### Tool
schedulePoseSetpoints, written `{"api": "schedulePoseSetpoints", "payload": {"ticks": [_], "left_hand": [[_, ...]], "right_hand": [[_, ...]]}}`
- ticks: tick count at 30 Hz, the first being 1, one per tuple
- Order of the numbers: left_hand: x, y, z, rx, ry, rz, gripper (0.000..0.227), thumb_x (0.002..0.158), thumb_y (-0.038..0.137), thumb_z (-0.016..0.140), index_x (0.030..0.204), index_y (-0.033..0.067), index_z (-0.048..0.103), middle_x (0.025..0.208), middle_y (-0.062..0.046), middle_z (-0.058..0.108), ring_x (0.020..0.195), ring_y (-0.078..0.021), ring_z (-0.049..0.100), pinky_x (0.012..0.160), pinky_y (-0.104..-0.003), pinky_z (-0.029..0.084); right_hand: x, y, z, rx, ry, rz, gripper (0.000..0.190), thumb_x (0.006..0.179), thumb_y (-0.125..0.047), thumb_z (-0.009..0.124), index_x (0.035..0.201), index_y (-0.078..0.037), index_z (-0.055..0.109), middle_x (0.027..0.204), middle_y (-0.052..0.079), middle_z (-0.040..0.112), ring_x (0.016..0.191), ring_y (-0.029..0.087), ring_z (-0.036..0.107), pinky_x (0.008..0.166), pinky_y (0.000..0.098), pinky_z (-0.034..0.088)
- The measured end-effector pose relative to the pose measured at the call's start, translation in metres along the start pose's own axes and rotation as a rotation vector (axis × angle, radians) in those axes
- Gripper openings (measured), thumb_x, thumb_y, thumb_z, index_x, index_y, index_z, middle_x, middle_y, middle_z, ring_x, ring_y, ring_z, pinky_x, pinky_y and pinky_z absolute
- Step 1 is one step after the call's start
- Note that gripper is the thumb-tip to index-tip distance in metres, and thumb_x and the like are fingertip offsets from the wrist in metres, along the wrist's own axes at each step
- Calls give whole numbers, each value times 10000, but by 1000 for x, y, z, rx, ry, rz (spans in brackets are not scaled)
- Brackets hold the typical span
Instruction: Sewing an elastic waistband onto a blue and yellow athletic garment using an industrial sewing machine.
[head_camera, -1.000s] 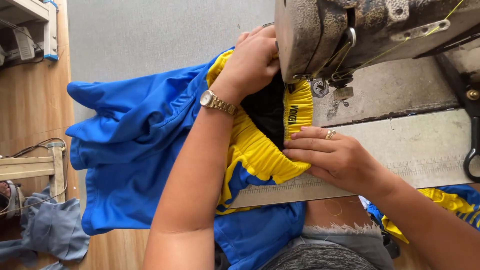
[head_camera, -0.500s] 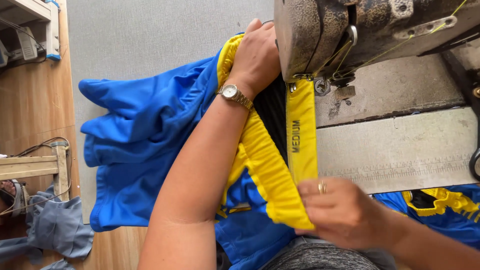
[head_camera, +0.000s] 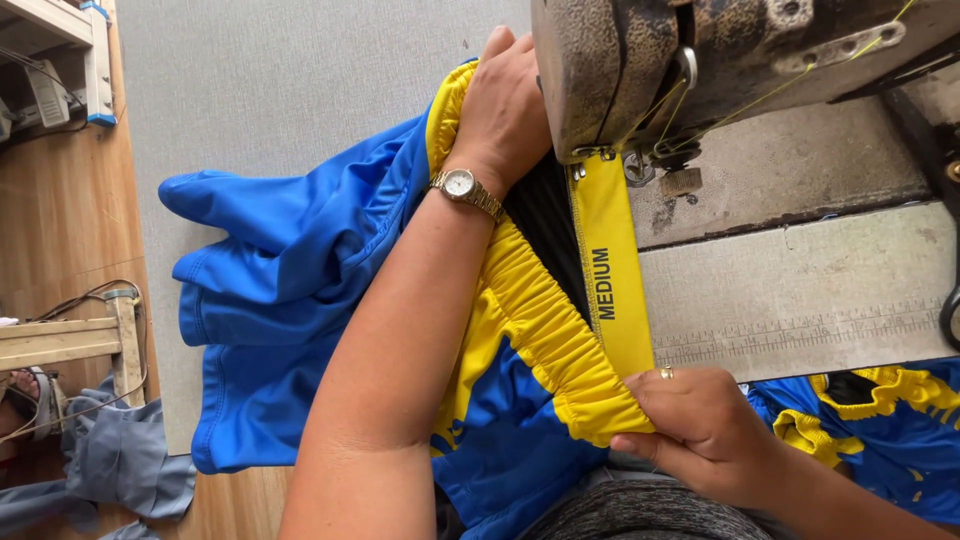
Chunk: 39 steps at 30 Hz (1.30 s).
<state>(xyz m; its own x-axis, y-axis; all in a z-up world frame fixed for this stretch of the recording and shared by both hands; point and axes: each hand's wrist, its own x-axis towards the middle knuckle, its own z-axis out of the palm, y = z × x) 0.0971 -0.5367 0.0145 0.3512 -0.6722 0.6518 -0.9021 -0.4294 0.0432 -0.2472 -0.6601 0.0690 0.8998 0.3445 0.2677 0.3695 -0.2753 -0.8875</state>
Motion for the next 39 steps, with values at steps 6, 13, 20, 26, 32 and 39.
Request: {"api": "schedulePoseSetpoints", "payload": {"ticks": [6, 13, 20, 26, 32, 39], "left_hand": [[-1, -1, 3, -10, -81, -46, 309, 1023, 100, 509, 762, 206, 380, 689, -13, 511, 713, -209, 475, 803, -463, 378], [5, -11, 7, 63, 2, 55, 313, 951, 31, 560, 755, 207, 391, 653, -17, 486, 667, -221, 450, 728, -429, 346], [15, -35, 20, 30, -2, 4, 302, 962, 93, 580, 723, 199, 429, 689, -10, 560, 725, -222, 534, 771, -465, 392], [18, -34, 16, 20, 7, 21, 296, 971, 92, 564, 733, 200, 425, 684, -11, 571, 715, -225, 525, 749, -451, 374], [29, -54, 24, 30, -1, -7, 228, 948, 65, 530, 775, 193, 455, 748, -18, 585, 735, -216, 551, 766, -441, 400], [36, -87, 45, 115, 95, 24, 254, 856, 177, 678, 700, 208, 479, 647, -46, 556, 597, -298, 527, 674, -474, 426]], "right_hand": [[3, -3, -3, -4, -19, 16, 231, 1017, -263, 716, 898, -64, 713, 740, 55, 681, 633, 255, 698, 602, 356, 544], [9, 10, -10, -26, -50, 72, 371, 1008, -244, 758, 747, -85, 549, 675, 45, 578, 581, 234, 591, 572, 367, 477], [21, 27, -19, -86, -8, 94, 481, 994, -196, 778, 708, -101, 403, 636, 24, 441, 554, 220, 416, 551, 371, 367], [25, 27, -19, -98, 13, 94, 453, 982, -216, 782, 710, -96, 440, 645, 37, 472, 552, 241, 427, 556, 378, 374], [42, 40, -28, -137, 9, 73, 424, 977, -213, 787, 723, -107, 465, 645, 31, 480, 549, 219, 445, 548, 371, 369], [76, 49, -40, -108, 41, 38, 369, 971, -166, 782, 737, -90, 507, 655, 26, 513, 564, 201, 455, 552, 359, 365]]}}
